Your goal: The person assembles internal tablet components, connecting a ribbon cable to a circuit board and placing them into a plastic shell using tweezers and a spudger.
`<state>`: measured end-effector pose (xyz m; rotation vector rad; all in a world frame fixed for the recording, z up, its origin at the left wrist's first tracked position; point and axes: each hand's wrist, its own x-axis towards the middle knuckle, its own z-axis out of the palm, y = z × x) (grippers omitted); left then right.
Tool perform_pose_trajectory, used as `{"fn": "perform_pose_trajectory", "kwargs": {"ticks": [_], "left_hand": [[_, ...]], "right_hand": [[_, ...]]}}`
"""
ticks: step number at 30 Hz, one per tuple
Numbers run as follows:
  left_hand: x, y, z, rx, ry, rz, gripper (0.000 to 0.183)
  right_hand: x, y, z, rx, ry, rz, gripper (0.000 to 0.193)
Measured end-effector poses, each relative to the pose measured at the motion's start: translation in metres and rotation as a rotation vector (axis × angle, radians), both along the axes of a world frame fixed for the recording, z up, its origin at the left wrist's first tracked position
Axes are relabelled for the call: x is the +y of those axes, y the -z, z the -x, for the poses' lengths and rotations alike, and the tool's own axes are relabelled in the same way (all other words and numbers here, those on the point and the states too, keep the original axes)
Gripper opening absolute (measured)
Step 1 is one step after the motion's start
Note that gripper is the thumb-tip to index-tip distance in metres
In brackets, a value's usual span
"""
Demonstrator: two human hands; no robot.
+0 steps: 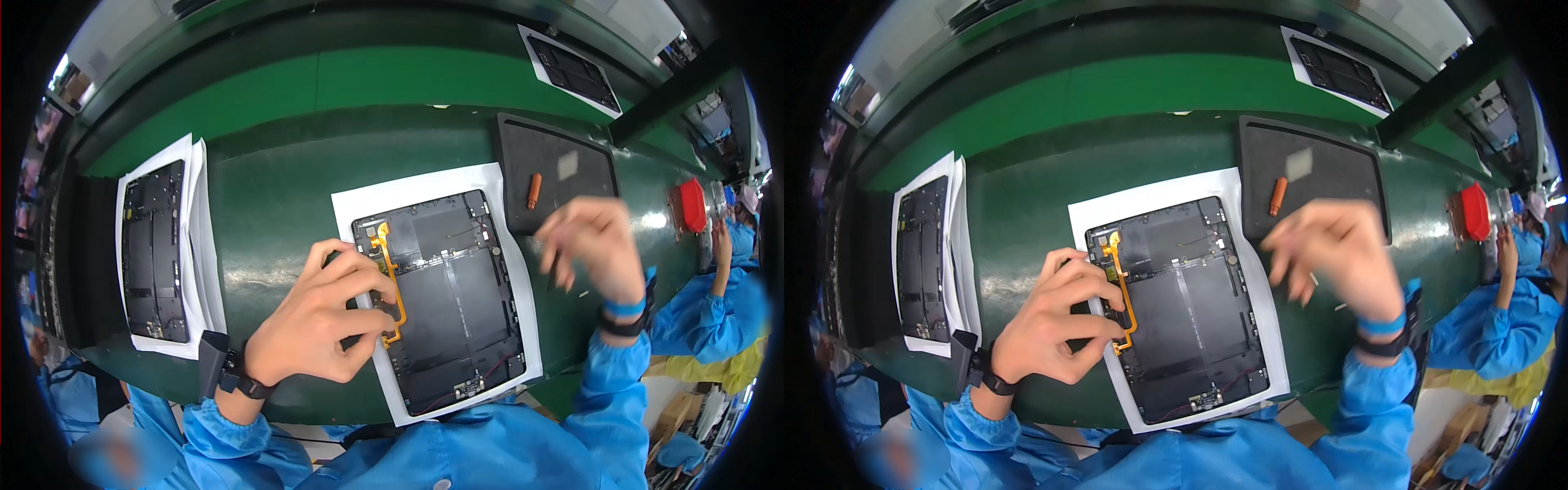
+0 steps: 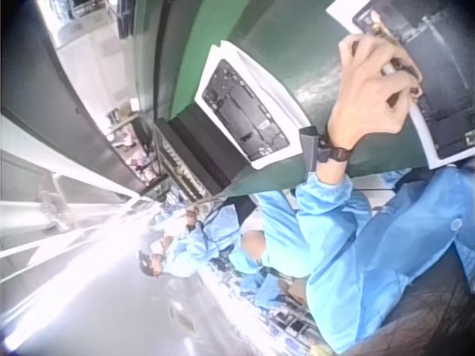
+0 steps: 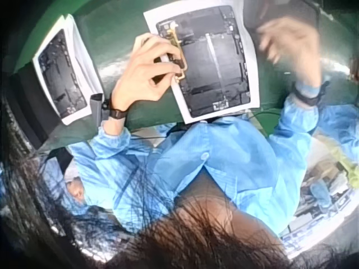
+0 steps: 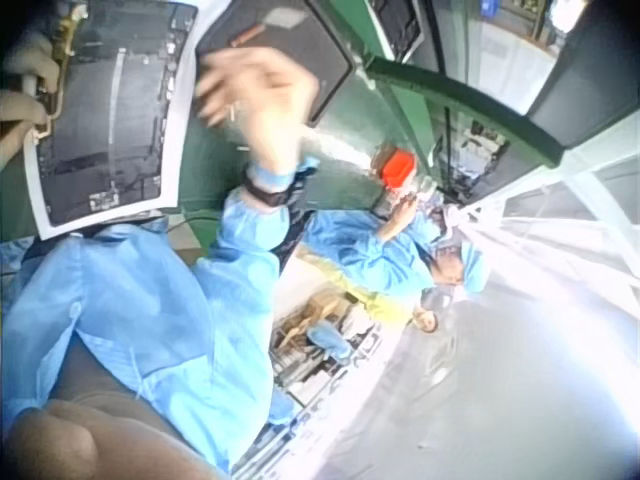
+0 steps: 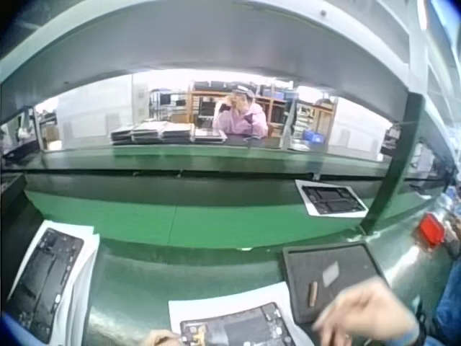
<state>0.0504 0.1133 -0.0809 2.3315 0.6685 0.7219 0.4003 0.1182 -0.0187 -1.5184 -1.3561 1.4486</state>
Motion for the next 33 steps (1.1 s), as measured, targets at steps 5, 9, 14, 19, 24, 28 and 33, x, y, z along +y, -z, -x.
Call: {"fn": "perform_pose_trajectory", "kwargs": {"ticks": [5,9,14,19,24,28,33], "left_hand": [[0.001,0.004,0.006,-0.025,-0.028,0.023,0.022],[0.005,0.010,0.007,-0.049,-0.014,0.023,0.021],[0.002,0.013,0.009,-0.086,-0.026,0.019,0.019],[0.005,0.014,0.010,-0.089,-0.009,0.038,0.017],[0.008,0.013,0.015,-0.067,-0.013,0.098,0.015],[0.009,0.014,0.015,-0.040,-0.003,0.092,0.014],[0.010,0.016,0.015,-0.044,-0.005,0.101,0.014]], "right_hand": [[-0.022,0.015,0.072,0.247,-0.302,0.152,0.041],[-0.043,0.026,0.097,0.509,-0.088,0.011,0.030],[-0.067,0.041,0.097,0.301,-0.130,-0.104,0.052],[-0.070,0.057,0.125,0.313,0.217,-0.090,0.015],[-0.067,0.050,0.129,0.323,0.378,0.015,0.007],[-0.068,0.050,0.131,0.135,0.344,-0.013,0.013],[-0.069,0.052,0.130,0.149,0.355,-0.036,0.015]]}}
